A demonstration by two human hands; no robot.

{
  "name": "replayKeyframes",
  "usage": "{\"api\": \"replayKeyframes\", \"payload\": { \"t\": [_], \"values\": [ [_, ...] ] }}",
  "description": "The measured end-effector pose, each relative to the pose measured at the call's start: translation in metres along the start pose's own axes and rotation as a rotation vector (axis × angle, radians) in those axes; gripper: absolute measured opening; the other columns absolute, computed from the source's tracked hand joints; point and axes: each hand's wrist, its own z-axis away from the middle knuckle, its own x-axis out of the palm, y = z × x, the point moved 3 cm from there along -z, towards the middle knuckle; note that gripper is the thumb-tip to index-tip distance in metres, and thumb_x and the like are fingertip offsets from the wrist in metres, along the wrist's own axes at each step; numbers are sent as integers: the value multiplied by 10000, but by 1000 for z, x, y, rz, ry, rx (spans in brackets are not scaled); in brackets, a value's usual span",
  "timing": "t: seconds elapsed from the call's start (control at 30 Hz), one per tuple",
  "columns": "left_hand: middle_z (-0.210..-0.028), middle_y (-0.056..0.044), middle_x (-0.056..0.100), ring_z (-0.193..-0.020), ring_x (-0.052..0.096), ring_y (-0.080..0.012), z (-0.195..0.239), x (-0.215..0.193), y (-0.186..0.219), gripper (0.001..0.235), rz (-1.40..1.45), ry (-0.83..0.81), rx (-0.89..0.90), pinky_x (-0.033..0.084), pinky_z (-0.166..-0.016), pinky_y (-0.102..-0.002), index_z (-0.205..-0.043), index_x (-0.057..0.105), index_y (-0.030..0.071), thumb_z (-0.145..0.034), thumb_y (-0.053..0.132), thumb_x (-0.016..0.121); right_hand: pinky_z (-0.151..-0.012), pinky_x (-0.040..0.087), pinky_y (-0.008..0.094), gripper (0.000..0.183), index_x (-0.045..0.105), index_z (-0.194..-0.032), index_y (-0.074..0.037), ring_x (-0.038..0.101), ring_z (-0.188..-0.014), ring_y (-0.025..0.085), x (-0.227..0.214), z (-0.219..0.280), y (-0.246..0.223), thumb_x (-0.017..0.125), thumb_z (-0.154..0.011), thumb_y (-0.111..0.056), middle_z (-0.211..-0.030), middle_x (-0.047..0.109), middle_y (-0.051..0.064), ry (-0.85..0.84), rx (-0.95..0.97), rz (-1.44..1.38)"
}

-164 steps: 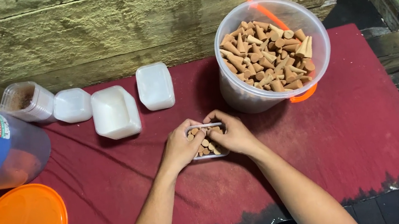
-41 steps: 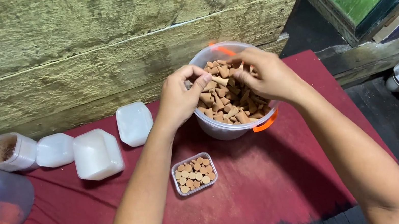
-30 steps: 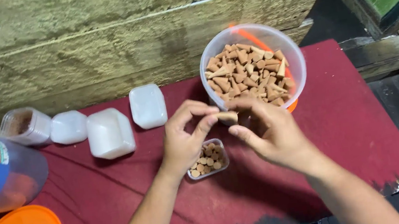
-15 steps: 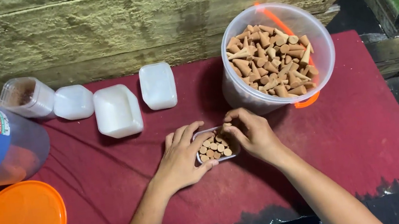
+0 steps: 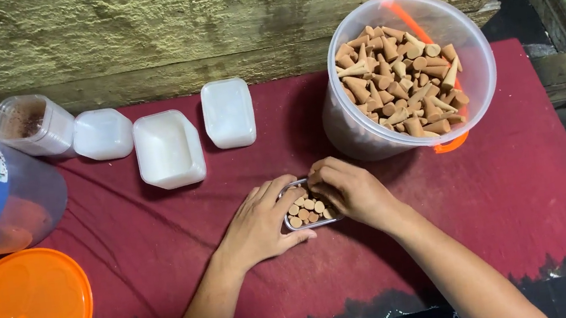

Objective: The person sorts and packs incense cones by hand, taking them from a large storage bucket and placing them into small plastic retail containers, arranging them neatly until the container is full.

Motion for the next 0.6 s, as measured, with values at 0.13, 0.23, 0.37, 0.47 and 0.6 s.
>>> {"api": "replayKeyframes", "payload": {
  "t": [0.13,0.23,0.37,0.47,0.6],
  "values": [
    [-1283,-160,569,-1136,626,-378,0,5,-3,623,4,34,1,507,-838,-458,-1233,610,114,-761,459,823,-708,598,396,106,640,-895,-54,715,-841,316,7,3,8,743,-907,-72,-930,667,104,24,-70,175],
    [-1272,-148,577,-1136,631,-370,1,8,-4,603,-6,55,10,512,-807,-449,-1222,623,126,-752,444,827,-739,591,402,108,624,-884,-55,701,-890,327,8,0,5,644,-984,-87,-997,674,113,18,-153,196],
    [-1286,-155,580,-1154,628,-377,2,10,-6,590,6,72,18,519,-802,-455,-1222,628,114,-766,433,823,-757,590,388,158,648,-892,-67,700,-903,316,4,-4,5,554,-1002,-3,-994,693,99,-1,-216,129],
    [-1304,-150,581,-1175,625,-375,2,11,-7,599,24,71,4,529,-807,-463,-1256,630,127,-770,422,820,-775,589,382,164,664,-890,-62,702,-898,310,5,-5,10,565,-993,17,-983,701,98,20,-247,114],
    [-1284,-163,585,-1154,635,-382,0,10,-6,586,29,79,26,538,-810,-473,-1211,632,105,-762,426,827,-785,586,402,186,645,-841,-61,691,-941,333,5,0,13,567,-999,1,-998,684,103,48,-277,127]
  ]
}}
